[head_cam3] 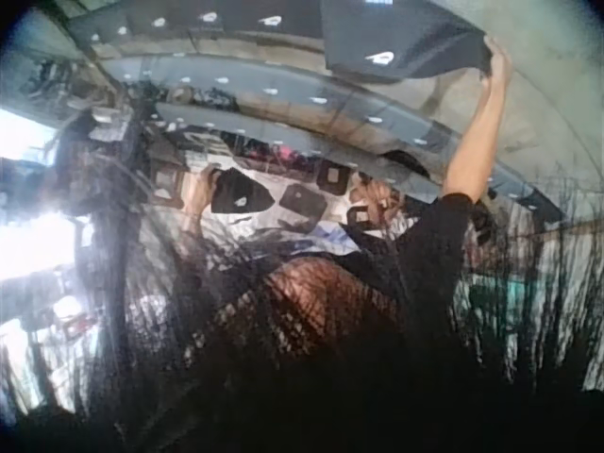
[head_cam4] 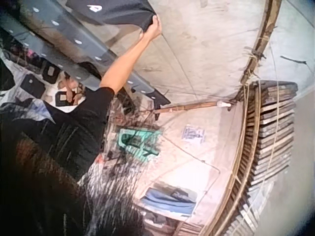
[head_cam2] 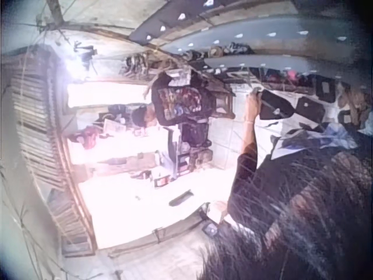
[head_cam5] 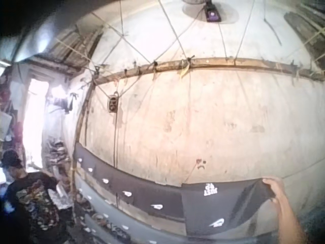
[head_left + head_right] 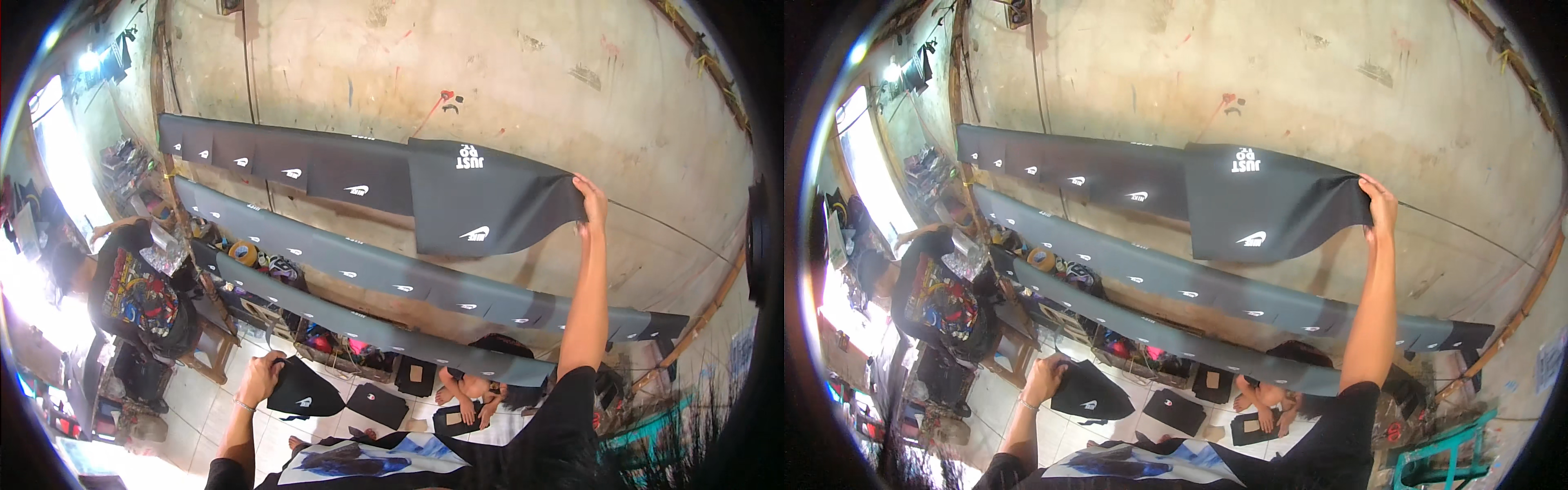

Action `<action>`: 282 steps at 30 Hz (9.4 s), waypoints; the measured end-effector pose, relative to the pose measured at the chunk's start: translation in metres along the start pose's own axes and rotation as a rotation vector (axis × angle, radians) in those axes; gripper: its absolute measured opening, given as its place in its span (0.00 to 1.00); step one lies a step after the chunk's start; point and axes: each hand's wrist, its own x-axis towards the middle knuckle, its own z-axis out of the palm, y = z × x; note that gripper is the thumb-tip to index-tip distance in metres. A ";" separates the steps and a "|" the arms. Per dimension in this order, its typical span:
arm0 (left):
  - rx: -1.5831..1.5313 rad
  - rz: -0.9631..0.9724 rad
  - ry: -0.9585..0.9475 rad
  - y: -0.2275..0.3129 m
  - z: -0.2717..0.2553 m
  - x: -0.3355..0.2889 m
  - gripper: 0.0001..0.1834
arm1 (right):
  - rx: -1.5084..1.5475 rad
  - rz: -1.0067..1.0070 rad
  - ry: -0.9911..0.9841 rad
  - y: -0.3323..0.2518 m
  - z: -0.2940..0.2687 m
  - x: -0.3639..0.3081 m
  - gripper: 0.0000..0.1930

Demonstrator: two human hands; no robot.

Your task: The person picks up printed black clothing pieces from a table and hangs them one by one on a wall-mounted drying rack.

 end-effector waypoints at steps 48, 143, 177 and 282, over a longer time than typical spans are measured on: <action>-0.805 0.229 -0.362 0.229 -0.028 0.258 0.10 | 0.009 -0.064 -0.393 -0.022 -0.047 -0.023 0.17; -0.559 -0.154 0.094 -0.136 -0.135 -0.088 0.08 | -0.115 0.661 -0.662 0.147 0.148 -0.480 0.12; -0.247 0.604 0.483 0.346 0.029 0.302 0.24 | -0.038 -0.021 -0.122 0.010 -0.147 0.004 0.16; -2.061 -0.677 0.238 -1.044 -0.551 -0.659 0.23 | 0.296 1.213 -1.351 0.014 1.233 -1.301 0.13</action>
